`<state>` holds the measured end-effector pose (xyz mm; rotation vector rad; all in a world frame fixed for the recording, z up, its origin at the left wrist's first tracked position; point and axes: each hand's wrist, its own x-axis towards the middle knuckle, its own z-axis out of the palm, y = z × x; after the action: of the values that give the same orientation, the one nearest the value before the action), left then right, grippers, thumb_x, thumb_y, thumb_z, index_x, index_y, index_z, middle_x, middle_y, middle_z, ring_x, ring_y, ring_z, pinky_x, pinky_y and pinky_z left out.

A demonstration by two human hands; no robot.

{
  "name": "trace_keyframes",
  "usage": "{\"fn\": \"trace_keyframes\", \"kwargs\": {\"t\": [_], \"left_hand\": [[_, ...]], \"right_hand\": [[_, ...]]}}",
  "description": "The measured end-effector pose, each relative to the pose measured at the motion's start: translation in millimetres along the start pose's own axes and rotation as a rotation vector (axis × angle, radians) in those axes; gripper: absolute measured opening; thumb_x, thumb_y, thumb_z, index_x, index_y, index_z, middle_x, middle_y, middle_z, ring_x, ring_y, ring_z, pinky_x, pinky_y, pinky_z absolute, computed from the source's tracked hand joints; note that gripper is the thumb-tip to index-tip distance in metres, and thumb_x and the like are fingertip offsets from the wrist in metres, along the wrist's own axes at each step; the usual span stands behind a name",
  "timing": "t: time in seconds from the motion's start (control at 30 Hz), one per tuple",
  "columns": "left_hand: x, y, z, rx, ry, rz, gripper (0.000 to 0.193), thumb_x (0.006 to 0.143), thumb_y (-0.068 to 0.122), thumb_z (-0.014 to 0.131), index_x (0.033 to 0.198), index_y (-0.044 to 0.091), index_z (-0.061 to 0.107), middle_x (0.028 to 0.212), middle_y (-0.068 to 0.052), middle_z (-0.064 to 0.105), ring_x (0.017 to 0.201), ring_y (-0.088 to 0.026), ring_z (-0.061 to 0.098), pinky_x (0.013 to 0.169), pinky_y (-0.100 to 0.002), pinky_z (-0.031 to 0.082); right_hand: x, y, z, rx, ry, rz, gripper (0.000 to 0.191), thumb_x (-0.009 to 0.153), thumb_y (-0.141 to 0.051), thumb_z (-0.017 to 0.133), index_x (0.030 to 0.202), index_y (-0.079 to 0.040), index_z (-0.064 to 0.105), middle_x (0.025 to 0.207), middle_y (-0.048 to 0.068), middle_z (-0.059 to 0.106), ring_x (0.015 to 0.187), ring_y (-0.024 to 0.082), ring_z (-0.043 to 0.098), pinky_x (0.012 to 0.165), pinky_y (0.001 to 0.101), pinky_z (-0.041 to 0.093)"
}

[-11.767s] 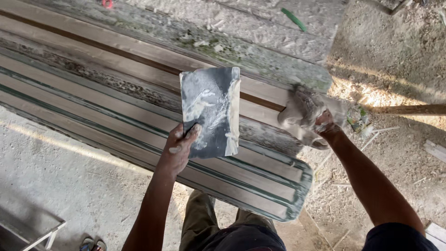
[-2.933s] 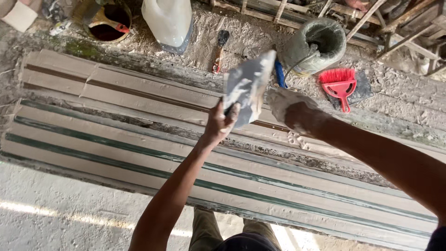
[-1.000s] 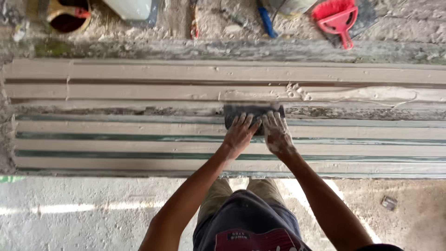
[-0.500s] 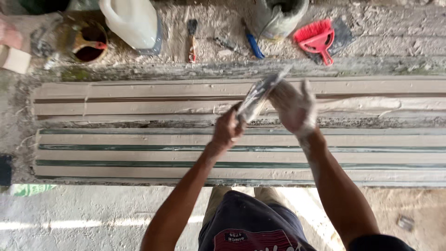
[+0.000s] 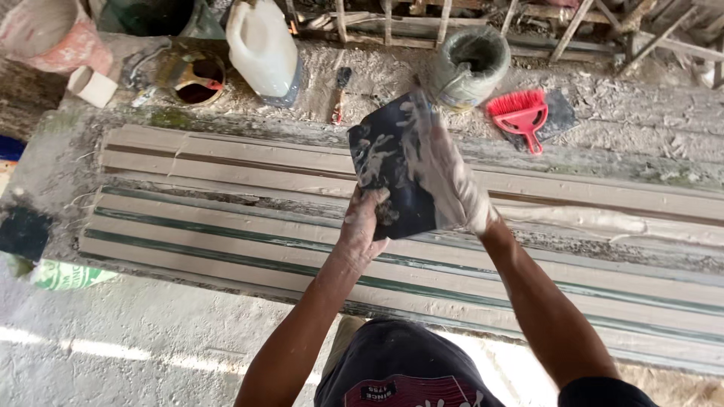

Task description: The person applies plaster by hand from a bowl onto long molded strips on a workbench, pressing and smoothing it into the grooves with their hands. They then use a flat float to spread and level the plaster along the mold surfaces, reloading plaster from the bowl as needed.

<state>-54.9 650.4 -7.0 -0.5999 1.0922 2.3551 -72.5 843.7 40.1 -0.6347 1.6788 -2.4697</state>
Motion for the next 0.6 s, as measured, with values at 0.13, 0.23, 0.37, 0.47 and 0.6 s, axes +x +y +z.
{"fn": "trace_keyframes", "kwargs": {"t": [0.13, 0.23, 0.37, 0.47, 0.6], "left_hand": [[0.3, 25.5, 3.8, 0.044, 0.102, 0.009, 0.041, 0.087, 0.023, 0.065, 0.126, 0.024, 0.055, 0.111, 0.001, 0.064, 0.097, -0.018, 0.061, 0.075, -0.050, 0.054], [24.6, 37.9, -12.3, 0.354, -0.090, 0.603, 0.049, 0.091, 0.022, 0.072, 0.134, 0.016, 0.049, 0.116, -0.002, 0.064, 0.106, -0.015, 0.066, 0.096, -0.038, 0.059], [67.8, 22.4, -19.1, 0.977, -0.187, 0.901, 0.032, 0.104, 0.029, 0.061, 0.129, 0.009, 0.058, 0.084, -0.006, 0.071, 0.070, -0.016, 0.070, 0.064, -0.033, 0.062], [96.1, -15.5, 9.4, 1.157, -0.317, 0.991, 0.034, 0.106, 0.026, 0.057, 0.134, 0.008, 0.053, 0.081, -0.006, 0.071, 0.063, -0.014, 0.070, 0.061, -0.030, 0.062], [89.5, -66.0, 27.1, 0.997, -0.430, 1.184, 0.041, 0.107, 0.025, 0.055, 0.139, 0.002, 0.046, 0.089, -0.012, 0.071, 0.069, -0.018, 0.071, 0.062, -0.033, 0.064]], "right_hand": [[-14.2, -36.3, -15.8, -0.677, -0.309, 0.045, 0.063, 0.106, -0.045, 0.043, 0.157, -0.014, 0.022, 0.168, 0.009, 0.016, 0.157, 0.024, 0.017, 0.130, 0.0445, 0.018], [-14.6, -60.7, -44.6, -1.548, -0.598, 0.085, 0.056, 0.102, -0.041, 0.049, 0.148, -0.012, 0.035, 0.160, 0.011, 0.029, 0.150, 0.025, 0.028, 0.127, 0.0434, 0.024], [-4.5, -55.7, -68.2, -2.257, -1.102, 0.019, 0.048, 0.097, -0.036, 0.056, 0.136, -0.008, 0.052, 0.148, 0.013, 0.046, 0.141, 0.026, 0.042, 0.122, 0.0420, 0.032], [7.8, -32.6, -79.6, -2.398, -1.234, 0.260, 0.035, 0.102, -0.028, 0.057, 0.130, -0.008, 0.059, 0.140, 0.008, 0.055, 0.129, 0.021, 0.053, 0.115, 0.0361, 0.041], [22.4, -14.8, -108.3, -2.291, -0.921, 0.416, 0.042, 0.100, -0.029, 0.061, 0.136, -0.009, 0.052, 0.145, 0.008, 0.050, 0.133, 0.022, 0.048, 0.117, 0.0381, 0.038]]}}
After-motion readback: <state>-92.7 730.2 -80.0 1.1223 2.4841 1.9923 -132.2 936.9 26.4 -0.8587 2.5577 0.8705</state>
